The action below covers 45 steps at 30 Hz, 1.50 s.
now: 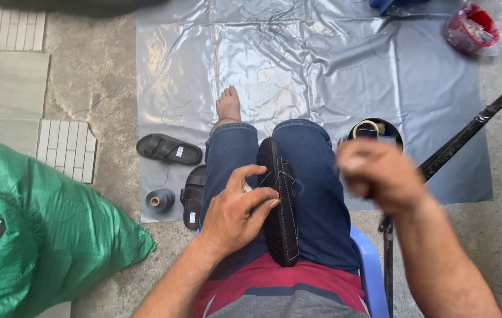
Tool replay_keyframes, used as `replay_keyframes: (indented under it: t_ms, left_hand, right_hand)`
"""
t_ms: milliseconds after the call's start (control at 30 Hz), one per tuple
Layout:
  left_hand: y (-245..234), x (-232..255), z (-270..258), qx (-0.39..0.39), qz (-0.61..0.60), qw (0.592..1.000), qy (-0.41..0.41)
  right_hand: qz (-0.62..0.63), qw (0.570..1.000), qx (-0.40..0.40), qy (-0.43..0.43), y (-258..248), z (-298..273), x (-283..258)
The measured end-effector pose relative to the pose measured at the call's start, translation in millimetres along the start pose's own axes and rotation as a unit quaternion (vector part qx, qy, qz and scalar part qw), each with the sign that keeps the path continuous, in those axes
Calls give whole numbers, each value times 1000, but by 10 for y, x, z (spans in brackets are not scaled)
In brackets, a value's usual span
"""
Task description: The person sits on a blue chair and sews a black slipper held on their lap using a needle and thread. They repeatedly push the needle through the slipper sole and pull the thread to secure the stitching.
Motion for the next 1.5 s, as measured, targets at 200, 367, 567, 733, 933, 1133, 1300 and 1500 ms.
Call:
replay_keyframes:
  t_ms: [200, 367, 567, 733, 933, 1133, 1300, 1500]
  left_hand:
    - [-142, -62, 21, -78, 16, 997, -16]
    - [-160, -106, 118, -76, 88, 992, -57]
    - [-343, 2, 142, -153, -83, 985, 10]
    - [-467, 74, -3, -164, -569, 802, 72]
    - [-198, -52, 186, -67, -81, 993, -47]
    - [-179, -225, 272, -175, -137, 962, -160]
    - [-193, -667, 248, -151, -242, 943, -171]
    - [-486, -1075, 170, 123, 297, 921, -221]
  right_hand:
    - [-548, 798, -19, -250, -55, 96, -425]
    - [-533, 808, -161, -194, 452, 65, -165]
    - [-377, 896, -98, -212, 629, 270, -97]
    - [-316, 918, -102, -217, 625, 303, -47]
    - [-315, 934, -83, -149, 571, 271, -22]
    - [-320, 930, -78, -166, 602, 256, -67]
    - [-343, 923, -164, -56, 563, 192, -368]
    - [-414, 871, -234, -127, 479, 197, -517]
Point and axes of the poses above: each hand's wrist, its own z-axis towards the middle knuckle, its own y-axis out of the palm, x = y × z, the point moved 2 cm from there along z, towards the middle knuckle, and after that the axes turned 10 degrees about -y, right-handed, at the moved point
